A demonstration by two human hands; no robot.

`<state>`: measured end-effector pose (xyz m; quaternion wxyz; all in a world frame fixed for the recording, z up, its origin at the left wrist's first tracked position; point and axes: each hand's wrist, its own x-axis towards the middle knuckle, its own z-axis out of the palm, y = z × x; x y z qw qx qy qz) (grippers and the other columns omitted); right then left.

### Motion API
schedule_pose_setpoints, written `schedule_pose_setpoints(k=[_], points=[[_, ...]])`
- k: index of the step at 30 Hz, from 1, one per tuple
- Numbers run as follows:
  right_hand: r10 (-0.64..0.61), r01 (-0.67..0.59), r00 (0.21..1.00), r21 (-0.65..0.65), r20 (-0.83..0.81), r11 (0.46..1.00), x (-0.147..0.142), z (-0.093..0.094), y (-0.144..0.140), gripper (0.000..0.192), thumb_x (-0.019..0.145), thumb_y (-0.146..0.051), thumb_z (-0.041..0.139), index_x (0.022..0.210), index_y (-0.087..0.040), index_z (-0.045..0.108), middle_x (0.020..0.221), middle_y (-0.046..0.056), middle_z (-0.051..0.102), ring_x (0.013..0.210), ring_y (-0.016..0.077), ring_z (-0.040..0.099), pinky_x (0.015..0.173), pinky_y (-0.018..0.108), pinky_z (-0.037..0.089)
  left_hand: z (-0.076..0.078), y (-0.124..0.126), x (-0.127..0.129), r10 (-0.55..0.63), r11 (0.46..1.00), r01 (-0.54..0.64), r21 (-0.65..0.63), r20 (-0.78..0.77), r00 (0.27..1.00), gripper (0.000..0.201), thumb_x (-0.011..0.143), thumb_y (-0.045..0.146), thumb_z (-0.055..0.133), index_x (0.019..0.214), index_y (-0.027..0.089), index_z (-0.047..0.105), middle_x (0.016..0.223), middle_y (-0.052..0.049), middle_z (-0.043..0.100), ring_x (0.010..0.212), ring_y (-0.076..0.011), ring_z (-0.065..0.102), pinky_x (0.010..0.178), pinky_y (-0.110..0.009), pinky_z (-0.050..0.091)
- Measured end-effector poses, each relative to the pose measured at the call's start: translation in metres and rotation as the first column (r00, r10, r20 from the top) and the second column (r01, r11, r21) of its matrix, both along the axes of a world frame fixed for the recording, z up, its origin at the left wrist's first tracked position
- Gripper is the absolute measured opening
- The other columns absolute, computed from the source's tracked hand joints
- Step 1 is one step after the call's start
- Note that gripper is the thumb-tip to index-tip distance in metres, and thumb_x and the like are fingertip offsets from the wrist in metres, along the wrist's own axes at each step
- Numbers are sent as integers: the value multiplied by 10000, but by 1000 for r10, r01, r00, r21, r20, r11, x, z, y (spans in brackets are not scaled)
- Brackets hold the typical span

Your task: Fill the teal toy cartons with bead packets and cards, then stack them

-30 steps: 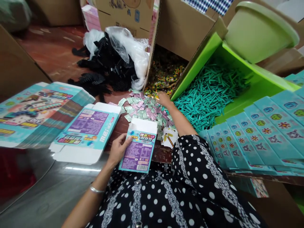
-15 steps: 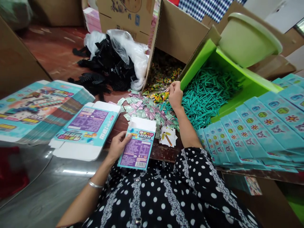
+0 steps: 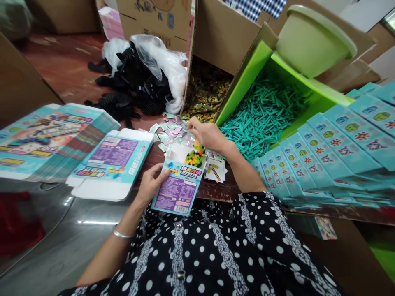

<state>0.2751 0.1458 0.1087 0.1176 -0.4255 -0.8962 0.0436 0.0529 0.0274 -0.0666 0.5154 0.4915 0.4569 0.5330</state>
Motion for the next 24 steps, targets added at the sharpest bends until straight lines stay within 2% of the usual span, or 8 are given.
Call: schedule_pose_setpoints(k=[4,8,11,14,17,20,22,24], points=[[202,-176,973,-215,108,961,-19,-13,-20,158,1123,-246,553,1235,-225,662,984,53,761,849,204,637,778,305,409,11,-3,4,-7,1000,7,15,11,1000,581,848,716,845,1057,174,819,998,-96,846,872,-295,768,780,-358,604],[318,-288,948,-420,2,861,-23,-12,-29,180,1133,-245,515,1198,-214,679,1131,69,783,964,198,676,858,305,468,12,-4,6,23,1000,-23,16,34,999,564,863,717,834,1045,184,799,991,-87,831,907,-300,776,788,-356,613],[155,-195,974,-265,-166,944,0,0,-29,229,1142,-268,469,1161,-214,691,1220,84,774,1114,221,683,989,343,494,8,-5,4,61,998,-61,6,35,998,599,849,720,853,1101,182,774,1072,-105,835,980,-314,785,869,-386,635],[-68,22,893,-108,-445,994,27,-6,-40,271,1138,-387,486,1151,-218,697,1203,98,773,1120,242,700,998,378,533,5,-9,3,140,989,-143,35,68,988,687,855,689,868,1301,187,720,1301,-143,807,1171,-335,772,1018,-422,627],[-204,60,748,-242,-632,968,36,-46,-73,423,1094,-533,559,1372,-232,664,1316,124,771,1186,276,730,926,390,598,4,-17,9,205,974,-215,71,131,970,775,912,626,841,1532,225,605,1564,-165,684,1359,-334,705,1115,-415,591],[-279,-13,681,-392,-677,920,27,-100,-112,650,1064,-606,599,1613,-264,527,1602,137,644,1448,310,637,1153,450,553,1,-27,17,198,976,-208,64,140,970,797,959,573,792,1644,267,523,1660,-145,609,1415,-321,667,1109,-384,583],[-359,22,635,-448,-684,894,19,-128,-130,668,1067,-648,565,1619,-274,528,1629,130,620,1484,323,609,1220,466,506,-3,-32,20,198,978,-203,52,91,976,742,942,557,787,1591,256,589,1590,-125,666,1358,-316,688,1065,-367,587],[-423,47,615,-505,-666,862,15,-145,-137,584,1075,-693,498,1460,-279,646,1447,122,725,1342,330,684,1141,462,549,-8,-35,19,195,981,-195,14,11,981,582,927,573,767,1390,223,727,1341,-99,782,1159,-297,739,942,-347,599]])
